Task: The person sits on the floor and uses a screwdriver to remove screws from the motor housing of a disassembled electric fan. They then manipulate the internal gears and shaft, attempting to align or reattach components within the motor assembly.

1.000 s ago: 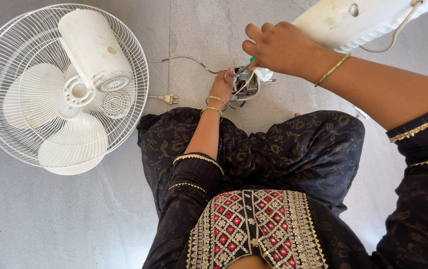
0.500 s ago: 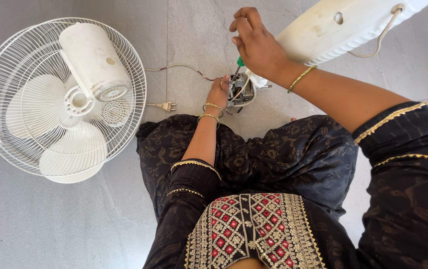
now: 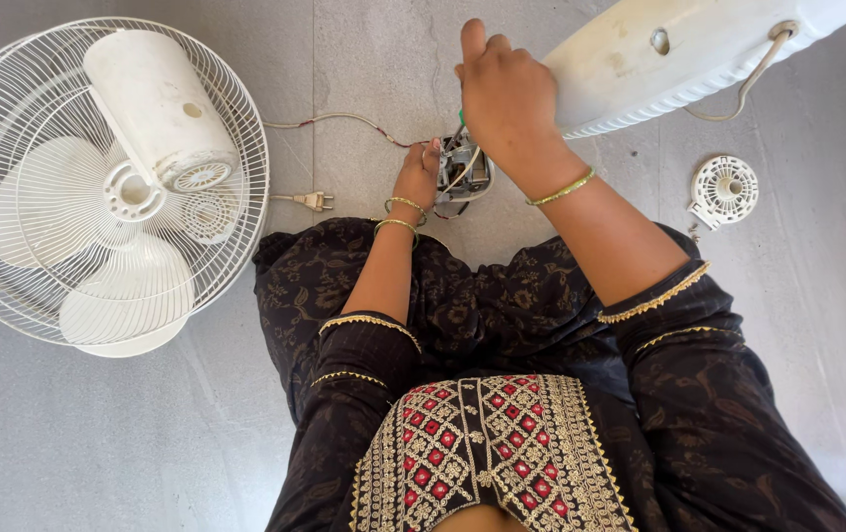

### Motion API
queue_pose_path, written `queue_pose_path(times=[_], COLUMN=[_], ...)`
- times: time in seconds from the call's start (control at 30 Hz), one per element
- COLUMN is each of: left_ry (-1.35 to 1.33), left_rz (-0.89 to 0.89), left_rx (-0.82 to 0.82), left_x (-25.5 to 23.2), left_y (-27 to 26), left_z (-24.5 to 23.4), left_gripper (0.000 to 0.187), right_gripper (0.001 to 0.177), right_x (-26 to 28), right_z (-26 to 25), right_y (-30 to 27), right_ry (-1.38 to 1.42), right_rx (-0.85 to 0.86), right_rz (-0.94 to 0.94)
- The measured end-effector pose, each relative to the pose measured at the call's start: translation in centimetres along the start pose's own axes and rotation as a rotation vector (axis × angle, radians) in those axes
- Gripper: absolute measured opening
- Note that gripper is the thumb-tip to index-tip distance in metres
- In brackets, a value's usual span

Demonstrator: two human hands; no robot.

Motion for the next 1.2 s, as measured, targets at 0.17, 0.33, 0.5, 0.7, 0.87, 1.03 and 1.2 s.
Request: queue_pose_path(times=[0.17, 0.33, 0.5, 0.7, 0.87, 1.03, 1.2], left_ry=[-0.014, -0.047, -0.049, -0.020, -0.046, -0.067, -0.038], left_rz=[0.047, 0.036, 0.039, 0.046, 0.094, 0.086, 0.069], left_rx=[-0.024, -0.010, -0.005, -0.009, -0.024, -0.014, 0.011], left_x=[0.1, 0.2, -0.2, -0.3, -0.6, -0.4, 0.0], left_y=[0.1, 0.1, -0.3, -0.7, -0.7, -0.7, -0.4], left_z=[-0.1, -0.3, -0.5, -0.6, -0.6, -0.6, -0.4], left_gripper=[0.058, 0.057, 0.055, 0.052, 0.052, 0.053, 0.056], right_gripper=[0.036, 0.026, 0.013, 0.021, 0.041, 0.029, 0.025], right_x=[0.3, -0.5, -1.4, -1.0, -0.2, -0.1, 0.8], right_z=[-2.4, -3.2, -1.5, -2.3, -2.7, -2.5, -3.7], right_y=[-3.8, -4.8, -3.8, -4.2, -5.0, -5.2, -5.8], right_ry=[0.275, 0.599, 0.887, 0.781, 0.165, 0.103, 0.248], right_rx=[-0.083, -0.096, -0.100, -0.147, -0.129, -0.058, -0.123], right_rz=[-0.332, -0.373, -0.177, -0.267, -0.038, -0.022, -0.306])
Point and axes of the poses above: each hand's wrist, its own y-axis towards the middle knuckle, its own z-axis out of the palm, x = y × z, the point moved 7 cm from there along y, towards the middle knuckle, and after that the axes turned 8 degrees about x, right-handed, at the moved point
